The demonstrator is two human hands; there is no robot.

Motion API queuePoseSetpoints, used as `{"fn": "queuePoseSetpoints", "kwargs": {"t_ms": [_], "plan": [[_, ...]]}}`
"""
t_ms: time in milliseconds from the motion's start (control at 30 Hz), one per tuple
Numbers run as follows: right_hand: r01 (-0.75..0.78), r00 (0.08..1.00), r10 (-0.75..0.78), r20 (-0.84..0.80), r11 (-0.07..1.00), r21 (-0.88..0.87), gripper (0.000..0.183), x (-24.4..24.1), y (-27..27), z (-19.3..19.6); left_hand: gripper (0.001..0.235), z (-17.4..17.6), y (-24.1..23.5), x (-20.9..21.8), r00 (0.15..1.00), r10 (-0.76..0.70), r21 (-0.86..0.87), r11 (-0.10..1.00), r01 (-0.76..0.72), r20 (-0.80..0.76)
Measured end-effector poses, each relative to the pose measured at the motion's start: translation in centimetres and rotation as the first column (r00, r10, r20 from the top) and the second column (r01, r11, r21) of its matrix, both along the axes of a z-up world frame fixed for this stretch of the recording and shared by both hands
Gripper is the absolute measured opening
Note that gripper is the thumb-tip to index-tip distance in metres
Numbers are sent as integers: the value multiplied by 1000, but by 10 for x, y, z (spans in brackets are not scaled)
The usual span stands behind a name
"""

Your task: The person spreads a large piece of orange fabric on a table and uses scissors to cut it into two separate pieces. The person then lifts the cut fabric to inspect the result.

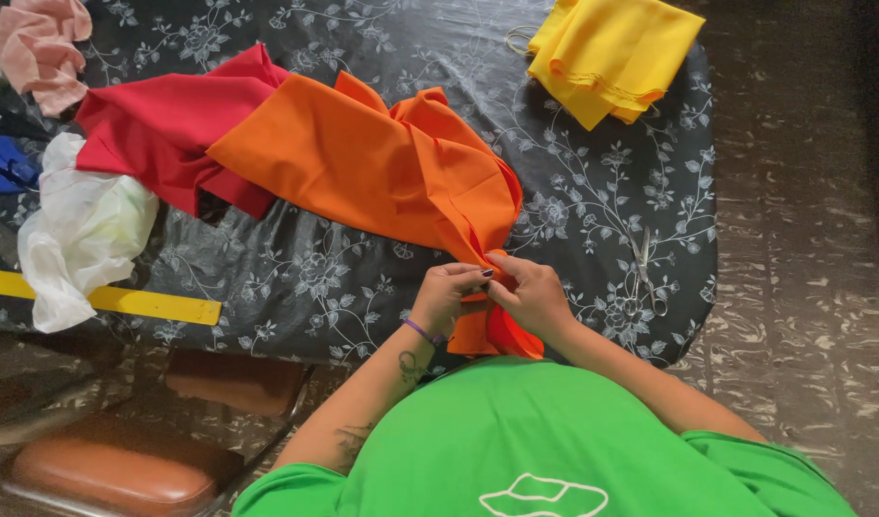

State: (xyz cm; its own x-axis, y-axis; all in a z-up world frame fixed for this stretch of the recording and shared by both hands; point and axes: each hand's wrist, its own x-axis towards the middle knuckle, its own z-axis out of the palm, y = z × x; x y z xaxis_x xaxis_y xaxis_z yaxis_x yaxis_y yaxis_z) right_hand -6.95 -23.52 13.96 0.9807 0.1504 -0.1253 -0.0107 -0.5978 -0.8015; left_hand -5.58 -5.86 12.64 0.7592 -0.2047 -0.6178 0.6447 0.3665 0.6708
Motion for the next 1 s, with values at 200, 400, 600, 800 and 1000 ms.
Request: {"fn": "queuePoseSetpoints", "kwargs": {"t_ms": [200, 400, 600, 800, 1000], "plan": [[83, 995, -84, -50, 996, -31, 43, 7, 2, -11, 22, -32, 3, 9, 998, 63, 18, 998, -63, -7], [481, 875, -418, -242, 808, 340, 34, 21, -18, -40, 43, -82, 77, 22, 965, 256, 354, 909, -218, -64], [402, 890, -89, -447, 615, 678, 70, 28, -19, -43, 41, -67, 72, 3, 931, -83, 668, 720, -190, 355], [-161, 962, 243, -128, 875, 456, 110, 17, 0, -43, 61, -53, 9, 12, 928, -243, 477, 875, 84, 282], [-65, 998, 63, 17, 938, 341, 95, 4, 4, -43, 12, -43, 12, 14, 952, -85, 340, 940, -21, 295]]}}
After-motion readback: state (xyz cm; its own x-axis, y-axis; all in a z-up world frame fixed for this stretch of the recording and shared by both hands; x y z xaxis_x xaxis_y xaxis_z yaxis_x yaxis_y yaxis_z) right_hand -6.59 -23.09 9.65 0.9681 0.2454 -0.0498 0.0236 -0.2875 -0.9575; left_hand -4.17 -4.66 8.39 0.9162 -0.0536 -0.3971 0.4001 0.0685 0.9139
